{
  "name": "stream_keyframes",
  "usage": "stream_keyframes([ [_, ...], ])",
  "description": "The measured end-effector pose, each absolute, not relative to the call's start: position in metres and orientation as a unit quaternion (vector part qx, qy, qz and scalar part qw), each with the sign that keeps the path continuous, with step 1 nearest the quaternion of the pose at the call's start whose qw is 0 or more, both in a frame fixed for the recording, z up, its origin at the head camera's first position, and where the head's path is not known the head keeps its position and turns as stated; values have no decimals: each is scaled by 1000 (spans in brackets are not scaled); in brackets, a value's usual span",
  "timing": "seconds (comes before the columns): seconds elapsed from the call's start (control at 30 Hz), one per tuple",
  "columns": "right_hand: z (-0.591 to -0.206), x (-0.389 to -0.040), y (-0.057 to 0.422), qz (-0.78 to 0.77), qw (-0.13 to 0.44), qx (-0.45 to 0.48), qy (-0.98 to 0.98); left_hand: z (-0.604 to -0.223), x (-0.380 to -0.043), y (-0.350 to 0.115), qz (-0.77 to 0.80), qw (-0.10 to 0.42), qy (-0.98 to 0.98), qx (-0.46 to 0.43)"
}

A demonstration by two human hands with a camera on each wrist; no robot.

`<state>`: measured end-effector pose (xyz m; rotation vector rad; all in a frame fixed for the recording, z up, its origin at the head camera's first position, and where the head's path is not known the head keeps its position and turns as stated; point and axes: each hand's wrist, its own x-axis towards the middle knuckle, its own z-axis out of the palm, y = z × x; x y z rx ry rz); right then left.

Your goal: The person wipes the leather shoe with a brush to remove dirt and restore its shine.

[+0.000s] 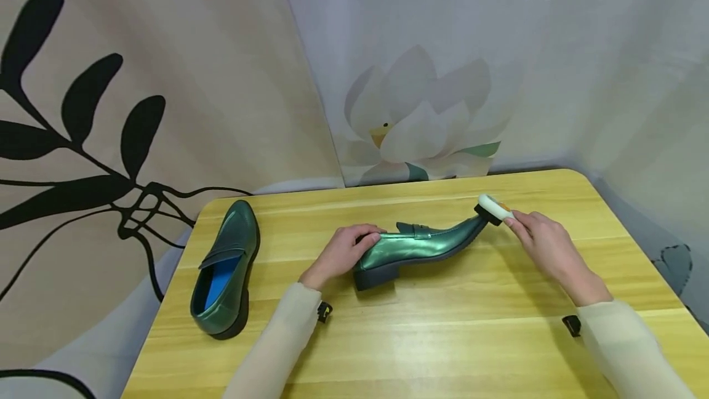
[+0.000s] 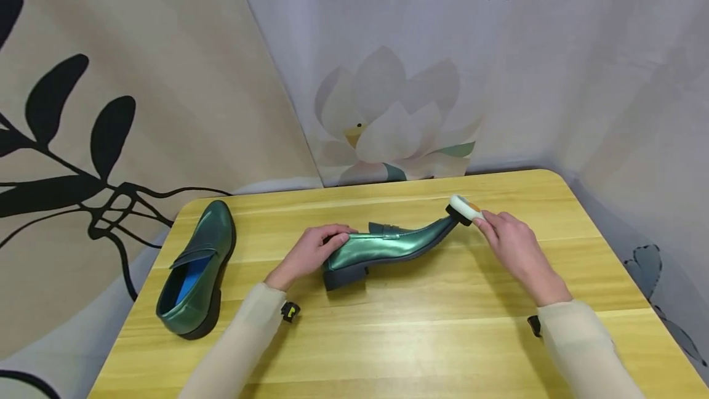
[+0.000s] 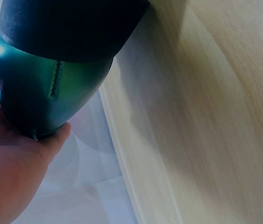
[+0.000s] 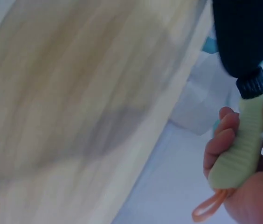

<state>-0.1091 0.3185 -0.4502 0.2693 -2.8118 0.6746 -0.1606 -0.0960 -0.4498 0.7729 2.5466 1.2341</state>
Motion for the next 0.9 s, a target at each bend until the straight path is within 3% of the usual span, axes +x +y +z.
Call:
stream_keyframes([
  [0.37,-446,-105,315,238,136,108,-955,-449,-162,-99,419,102,866,251],
  [0.7,-450,-118,329,228,50,66,-970,-450,-161,-95,419,103,861,270],
  [0.9,-447,-112,325,230,90,86,-965,-452,-161,-94,428,103,859,262],
])
